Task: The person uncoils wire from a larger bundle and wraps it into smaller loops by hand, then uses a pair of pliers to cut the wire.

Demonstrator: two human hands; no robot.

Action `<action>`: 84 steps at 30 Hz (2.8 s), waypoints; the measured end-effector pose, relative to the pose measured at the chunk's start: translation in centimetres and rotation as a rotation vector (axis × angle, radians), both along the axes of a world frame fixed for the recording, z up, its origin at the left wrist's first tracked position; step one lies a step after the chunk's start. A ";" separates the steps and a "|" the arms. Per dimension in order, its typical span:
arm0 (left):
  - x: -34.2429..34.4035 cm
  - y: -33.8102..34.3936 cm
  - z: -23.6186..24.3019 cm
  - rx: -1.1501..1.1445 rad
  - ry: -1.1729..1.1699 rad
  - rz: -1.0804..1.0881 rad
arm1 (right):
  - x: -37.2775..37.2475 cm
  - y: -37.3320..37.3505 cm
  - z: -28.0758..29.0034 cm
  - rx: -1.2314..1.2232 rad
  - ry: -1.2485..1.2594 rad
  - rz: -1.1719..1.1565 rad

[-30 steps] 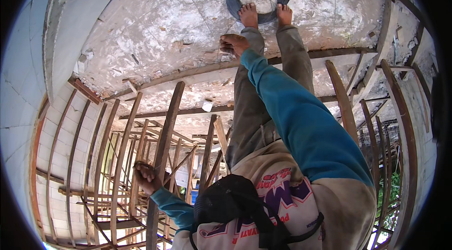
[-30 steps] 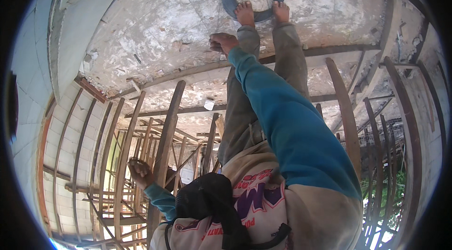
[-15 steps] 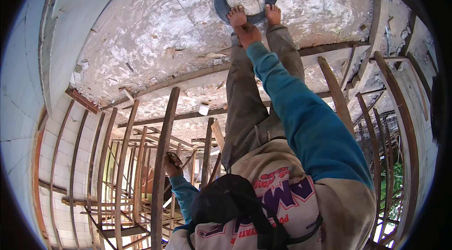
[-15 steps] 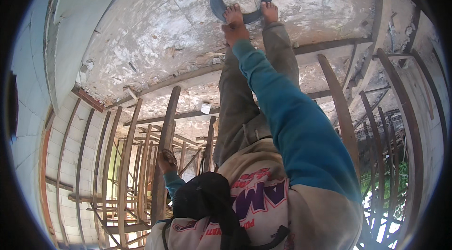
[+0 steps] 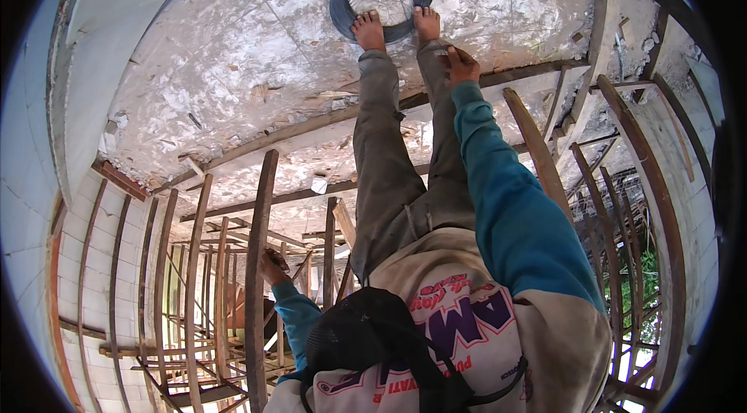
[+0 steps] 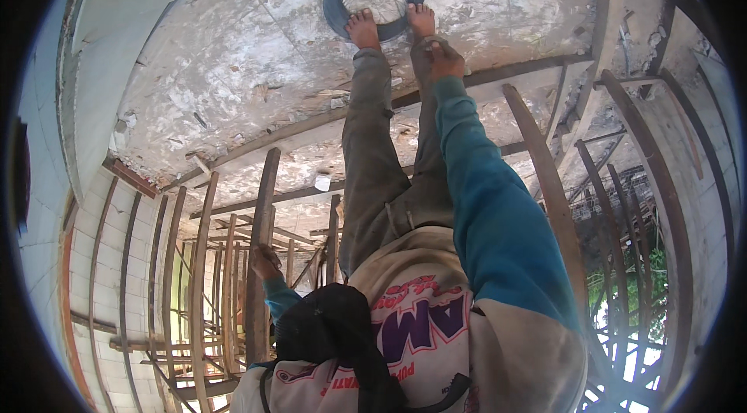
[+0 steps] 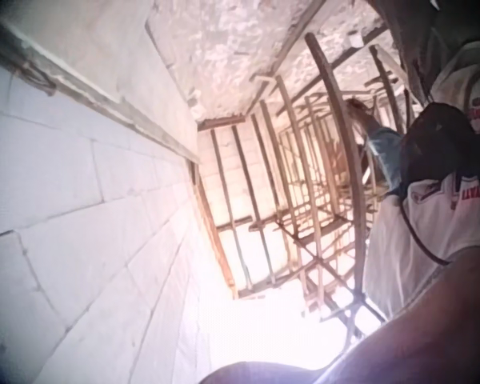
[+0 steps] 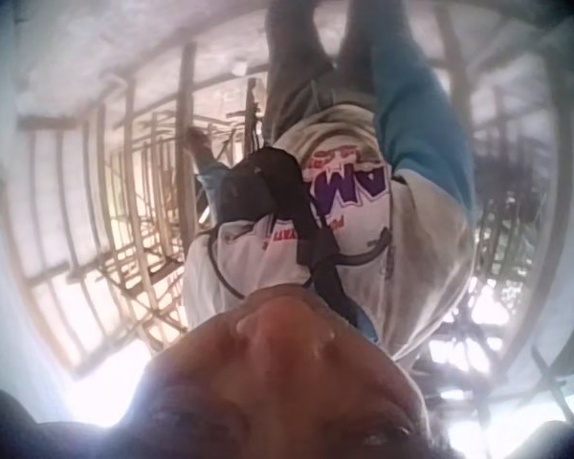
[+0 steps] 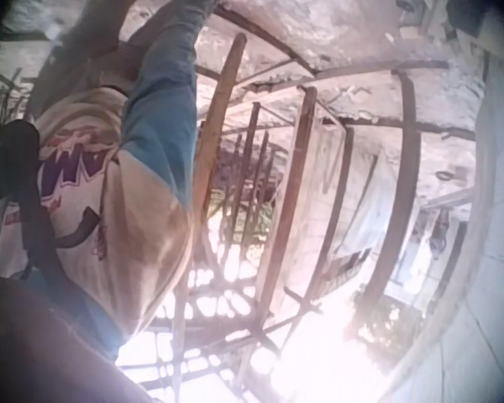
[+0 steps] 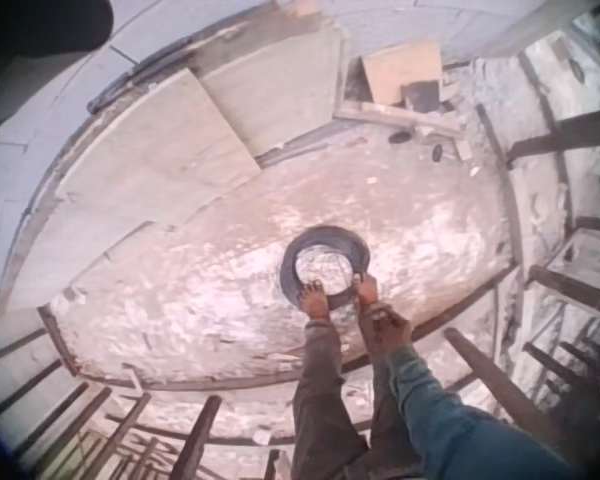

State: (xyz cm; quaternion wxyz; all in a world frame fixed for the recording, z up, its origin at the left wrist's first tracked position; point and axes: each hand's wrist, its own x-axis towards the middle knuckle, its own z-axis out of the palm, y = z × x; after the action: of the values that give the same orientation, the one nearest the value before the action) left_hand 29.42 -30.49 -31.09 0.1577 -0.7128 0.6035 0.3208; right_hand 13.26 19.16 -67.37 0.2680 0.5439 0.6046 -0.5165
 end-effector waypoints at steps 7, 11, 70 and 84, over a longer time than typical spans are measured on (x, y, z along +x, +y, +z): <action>3.7 -4.5 2.5 -0.282 -0.152 -0.035 | -5.7 4.3 1.9 -0.261 0.054 -0.458; 2.9 -4.7 2.7 -0.227 -0.234 -0.125 | -6.5 10.1 -0.3 -0.506 0.047 -0.404; 1.2 -4.6 16.8 -0.833 -0.600 -0.675 | -2.7 -17.9 -1.0 -0.946 -0.147 -0.480; -3.9 -0.6 8.3 -0.669 -0.363 -0.683 | -3.9 -15.8 2.1 -1.149 0.084 -0.689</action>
State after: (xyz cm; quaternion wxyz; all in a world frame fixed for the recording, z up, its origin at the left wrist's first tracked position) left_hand 25.52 -31.06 -22.78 0.1190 -0.5304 0.8347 -0.0889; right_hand 9.39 3.36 -65.30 0.3108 0.4562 0.0353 -0.8331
